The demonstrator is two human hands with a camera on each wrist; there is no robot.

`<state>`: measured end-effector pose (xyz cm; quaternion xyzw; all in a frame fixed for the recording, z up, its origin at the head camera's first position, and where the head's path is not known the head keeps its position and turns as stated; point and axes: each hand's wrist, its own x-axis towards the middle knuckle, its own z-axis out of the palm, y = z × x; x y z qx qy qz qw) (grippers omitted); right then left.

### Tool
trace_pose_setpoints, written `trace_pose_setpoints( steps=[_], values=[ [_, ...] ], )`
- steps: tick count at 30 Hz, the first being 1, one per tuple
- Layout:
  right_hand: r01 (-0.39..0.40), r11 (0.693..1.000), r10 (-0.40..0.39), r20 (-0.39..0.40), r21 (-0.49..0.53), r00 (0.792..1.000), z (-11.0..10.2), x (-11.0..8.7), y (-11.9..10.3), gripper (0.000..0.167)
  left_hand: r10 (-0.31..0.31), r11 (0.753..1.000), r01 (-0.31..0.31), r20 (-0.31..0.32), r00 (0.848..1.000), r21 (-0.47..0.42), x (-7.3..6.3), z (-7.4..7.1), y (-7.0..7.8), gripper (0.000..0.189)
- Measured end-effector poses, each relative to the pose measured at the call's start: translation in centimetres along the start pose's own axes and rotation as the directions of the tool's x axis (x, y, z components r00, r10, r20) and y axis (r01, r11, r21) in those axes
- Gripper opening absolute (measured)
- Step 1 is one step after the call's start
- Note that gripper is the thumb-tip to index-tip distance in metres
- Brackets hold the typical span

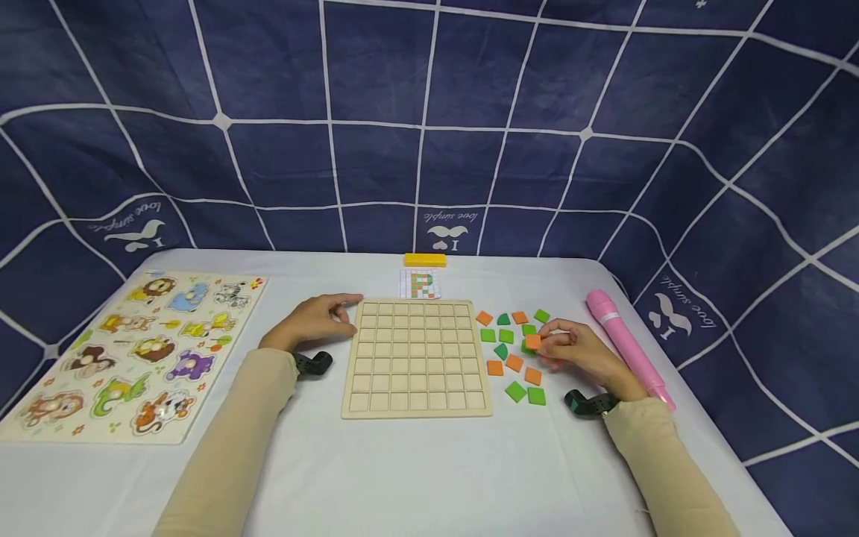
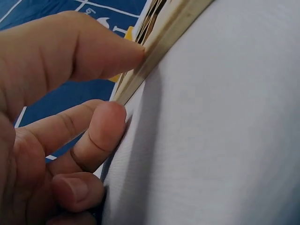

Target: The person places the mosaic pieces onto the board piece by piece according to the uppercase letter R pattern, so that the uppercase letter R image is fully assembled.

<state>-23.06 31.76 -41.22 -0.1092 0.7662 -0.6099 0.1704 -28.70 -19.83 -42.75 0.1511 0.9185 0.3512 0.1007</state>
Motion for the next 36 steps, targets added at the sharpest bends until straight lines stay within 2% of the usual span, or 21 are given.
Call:
trace_pose_setpoints(
  steps=[4, 15, 23, 36],
  values=[
    [-0.006, 1.000, 0.006, -0.006, -0.001, 1.000, 0.7, 0.8, -0.3, 0.020, -0.003, 1.000, 0.003, 0.009, 1.000, 0.007, -0.1, -0.2, -0.1, 0.080],
    [-0.008, 1.000, 0.008, -0.019, -0.012, 1.000, 2.9, 3.2, -1.3, 0.020, -0.004, 0.999, 0.003, -0.013, 1.000, -0.046, 0.0, -0.1, -0.3, 0.077],
    [0.000, 1.000, 0.000, -0.005, -0.029, 1.000, 4.8, 5.0, -2.2, 0.028, -0.009, 0.999, 0.008, -0.011, 1.000, -0.044, 0.1, 0.0, -0.4, 0.078],
    [-0.007, 1.000, 0.006, -0.016, -0.025, 1.000, 8.3, 7.7, -3.5, 0.023, -0.014, 1.000, 0.014, 0.004, 1.000, -0.019, 0.0, -0.1, -0.3, 0.081]
  ],
)
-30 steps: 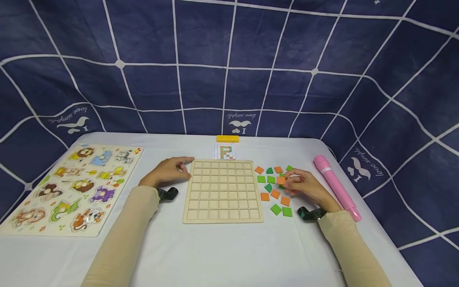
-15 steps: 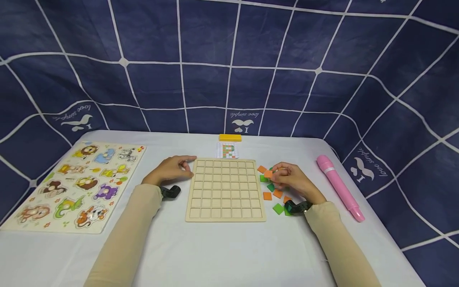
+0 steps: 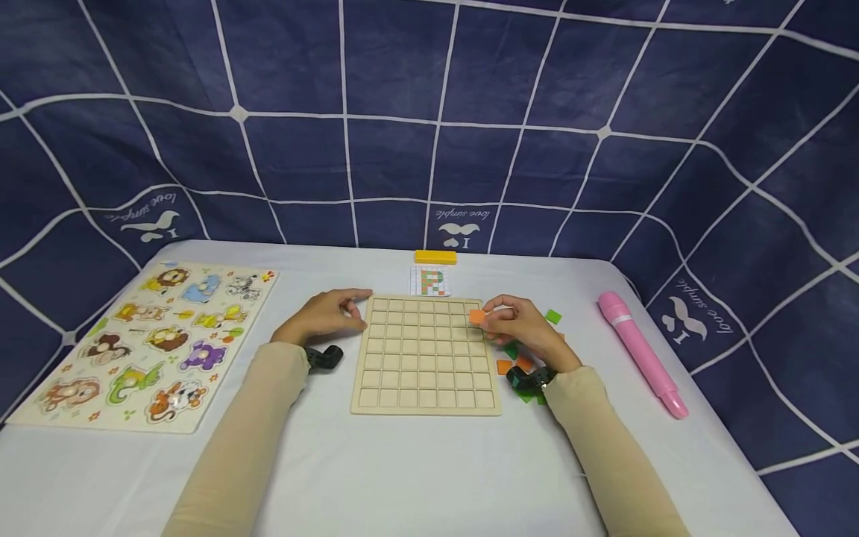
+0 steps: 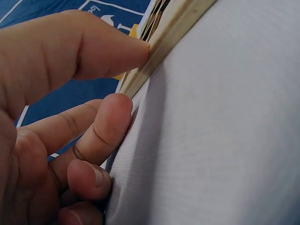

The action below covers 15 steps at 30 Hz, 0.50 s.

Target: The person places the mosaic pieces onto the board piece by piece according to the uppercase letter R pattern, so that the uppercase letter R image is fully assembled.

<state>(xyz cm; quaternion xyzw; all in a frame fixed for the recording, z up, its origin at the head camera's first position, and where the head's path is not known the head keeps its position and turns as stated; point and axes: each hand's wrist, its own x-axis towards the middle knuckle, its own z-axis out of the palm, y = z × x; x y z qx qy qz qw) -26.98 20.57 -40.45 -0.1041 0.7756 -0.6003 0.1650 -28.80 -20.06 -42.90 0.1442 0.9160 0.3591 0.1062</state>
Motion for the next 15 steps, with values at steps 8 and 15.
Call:
trace_pose_setpoints(
  steps=[8, 15],
  values=[
    [-0.007, 0.999, 0.007, 0.018, 0.034, 1.000, 2.3, 1.6, -1.1, 0.028, -0.013, 1.000, 0.013, -0.008, 1.000, 0.005, 0.2, 0.1, 0.1, 0.080],
    [-0.004, 0.999, 0.003, 0.023, 0.040, 1.000, 4.6, 3.4, -1.3, 0.026, -0.026, 1.000, 0.026, -0.011, 1.000, -0.001, 0.2, 0.2, 0.0, 0.079]
  ],
)
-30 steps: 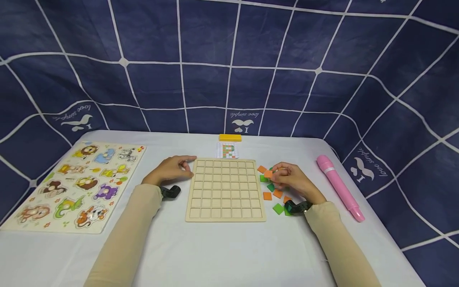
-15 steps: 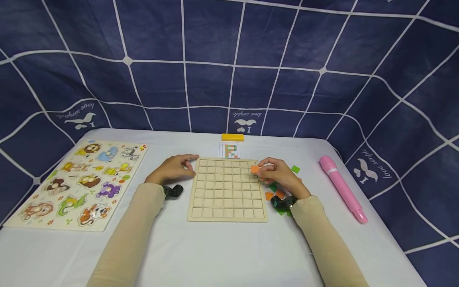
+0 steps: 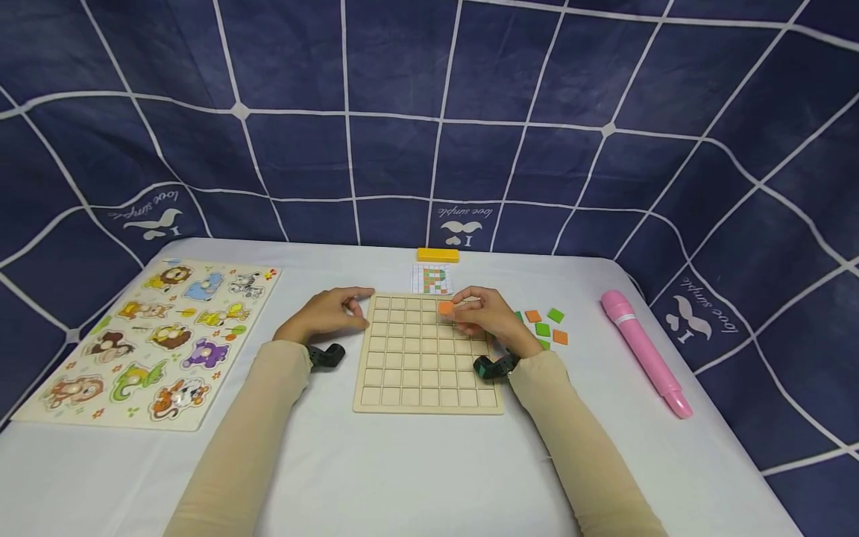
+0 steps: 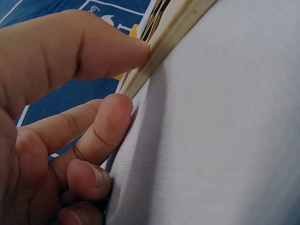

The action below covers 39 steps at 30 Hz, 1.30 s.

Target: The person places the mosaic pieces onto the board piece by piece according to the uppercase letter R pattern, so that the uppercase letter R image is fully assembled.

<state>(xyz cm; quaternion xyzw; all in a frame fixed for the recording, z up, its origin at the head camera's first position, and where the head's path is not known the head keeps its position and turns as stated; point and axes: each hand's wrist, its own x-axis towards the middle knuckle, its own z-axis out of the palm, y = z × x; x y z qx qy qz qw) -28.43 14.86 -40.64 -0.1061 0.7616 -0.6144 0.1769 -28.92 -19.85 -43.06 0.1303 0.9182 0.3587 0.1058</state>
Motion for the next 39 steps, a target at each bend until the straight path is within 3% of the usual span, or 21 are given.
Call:
trace_pose_setpoints(
  steps=[18, 25, 39],
  values=[
    [-0.040, 0.995, 0.044, 0.035, -0.094, 0.998, 3.6, 2.3, -0.9, 0.024, 0.014, 1.000, -0.014, 0.014, 1.000, -0.013, -0.1, 0.2, 0.1, 0.081],
    [-0.022, 0.976, 0.035, 0.053, -0.216, 0.998, 4.4, 2.6, -0.6, 0.023, 0.002, 1.000, -0.002, 0.016, 1.000, -0.029, -0.3, 0.5, 0.4, 0.080],
    [0.008, 0.943, 0.010, 0.053, -0.333, 0.999, 5.0, 3.4, -1.1, 0.019, 0.008, 1.000, -0.008, -0.010, 1.000, -0.010, -0.4, 0.0, 0.3, 0.079]
  ],
)
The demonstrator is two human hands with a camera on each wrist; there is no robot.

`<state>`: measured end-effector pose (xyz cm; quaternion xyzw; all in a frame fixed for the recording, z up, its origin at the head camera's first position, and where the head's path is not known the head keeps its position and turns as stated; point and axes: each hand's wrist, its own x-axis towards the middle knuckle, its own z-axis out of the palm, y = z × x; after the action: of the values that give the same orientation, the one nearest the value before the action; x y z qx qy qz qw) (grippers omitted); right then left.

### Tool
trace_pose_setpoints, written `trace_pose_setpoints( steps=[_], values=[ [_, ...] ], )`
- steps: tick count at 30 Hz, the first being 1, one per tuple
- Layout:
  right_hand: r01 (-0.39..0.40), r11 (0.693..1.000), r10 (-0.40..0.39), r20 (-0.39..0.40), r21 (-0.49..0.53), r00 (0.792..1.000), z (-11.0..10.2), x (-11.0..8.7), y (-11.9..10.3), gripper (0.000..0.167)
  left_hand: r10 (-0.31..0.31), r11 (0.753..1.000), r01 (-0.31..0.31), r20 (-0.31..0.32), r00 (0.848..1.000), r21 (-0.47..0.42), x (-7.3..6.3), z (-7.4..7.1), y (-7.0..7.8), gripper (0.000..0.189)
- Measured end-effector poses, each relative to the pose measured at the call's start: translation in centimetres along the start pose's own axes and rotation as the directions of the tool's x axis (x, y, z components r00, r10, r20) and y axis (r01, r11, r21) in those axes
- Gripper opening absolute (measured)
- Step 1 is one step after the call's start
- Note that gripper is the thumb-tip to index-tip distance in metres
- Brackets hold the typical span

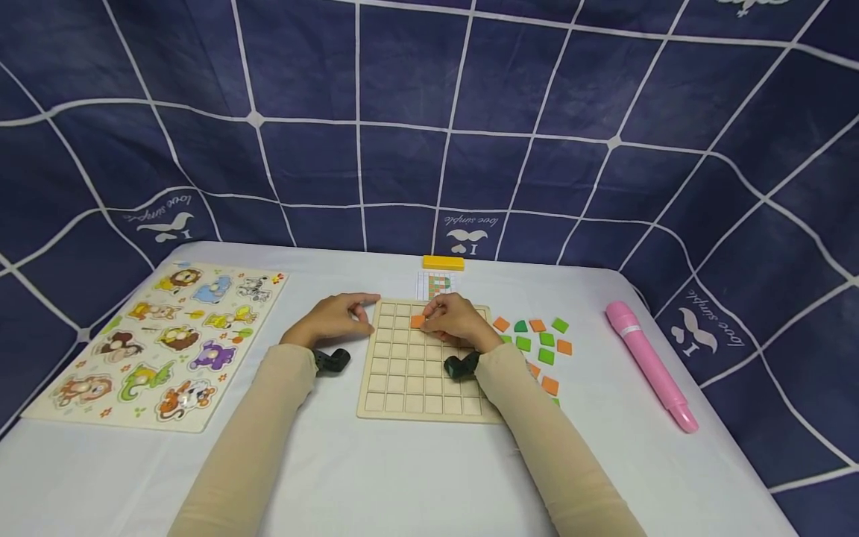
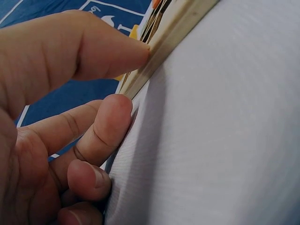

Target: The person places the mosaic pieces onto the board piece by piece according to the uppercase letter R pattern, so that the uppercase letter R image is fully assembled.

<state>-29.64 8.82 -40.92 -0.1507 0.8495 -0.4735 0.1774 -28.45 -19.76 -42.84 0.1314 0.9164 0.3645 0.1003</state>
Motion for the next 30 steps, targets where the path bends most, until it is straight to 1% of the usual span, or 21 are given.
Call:
trace_pose_setpoints(
  steps=[5, 10, 14, 16, 18, 22, 24, 30],
  values=[
    [0.006, 1.000, -0.006, -0.008, -0.028, 1.000, -0.1, 0.1, 0.2, 0.019, -0.011, 1.000, 0.011, -0.004, 1.000, -0.007, 0.2, 0.1, 0.1, 0.079],
    [0.004, 0.999, -0.004, -0.011, -0.035, 1.000, -0.2, -0.1, 0.2, 0.021, 0.007, 1.000, -0.007, 0.000, 1.000, 0.002, 0.4, 0.1, 0.2, 0.080],
    [0.023, 0.999, -0.023, 0.015, -0.036, 1.000, -0.5, -0.4, 0.4, 0.023, 0.023, 1.000, -0.023, 0.010, 1.000, -0.002, 0.5, 0.2, 0.1, 0.081],
    [0.050, 0.999, -0.049, 0.041, -0.008, 0.998, -0.7, -0.7, 0.6, 0.024, 0.028, 1.000, -0.028, 0.017, 0.999, -0.006, 0.4, 0.2, 0.1, 0.081],
    [0.078, 0.996, -0.081, 0.069, 0.044, 0.994, -1.0, -1.0, 0.8, 0.024, 0.030, 1.000, -0.030, 0.022, 0.999, -0.001, 0.4, 0.2, 0.0, 0.081],
    [0.082, 0.983, -0.100, 0.105, 0.165, 0.989, -1.8, -1.9, 1.0, 0.027, 0.026, 1.000, -0.026, 0.019, 0.999, 0.008, 0.2, 0.1, -0.1, 0.080],
    [0.081, 0.978, -0.105, 0.121, 0.191, 0.987, -2.3, -2.5, 1.1, 0.029, 0.024, 1.000, -0.024, 0.017, 1.000, 0.008, 0.1, 0.0, -0.1, 0.081],
    [0.080, 0.975, -0.114, 0.162, 0.207, 0.980, -4.1, -4.6, 1.4, 0.039, 0.032, 0.999, -0.032, 0.015, 0.999, 0.006, 0.2, -0.1, -0.5, 0.080]
  ],
)
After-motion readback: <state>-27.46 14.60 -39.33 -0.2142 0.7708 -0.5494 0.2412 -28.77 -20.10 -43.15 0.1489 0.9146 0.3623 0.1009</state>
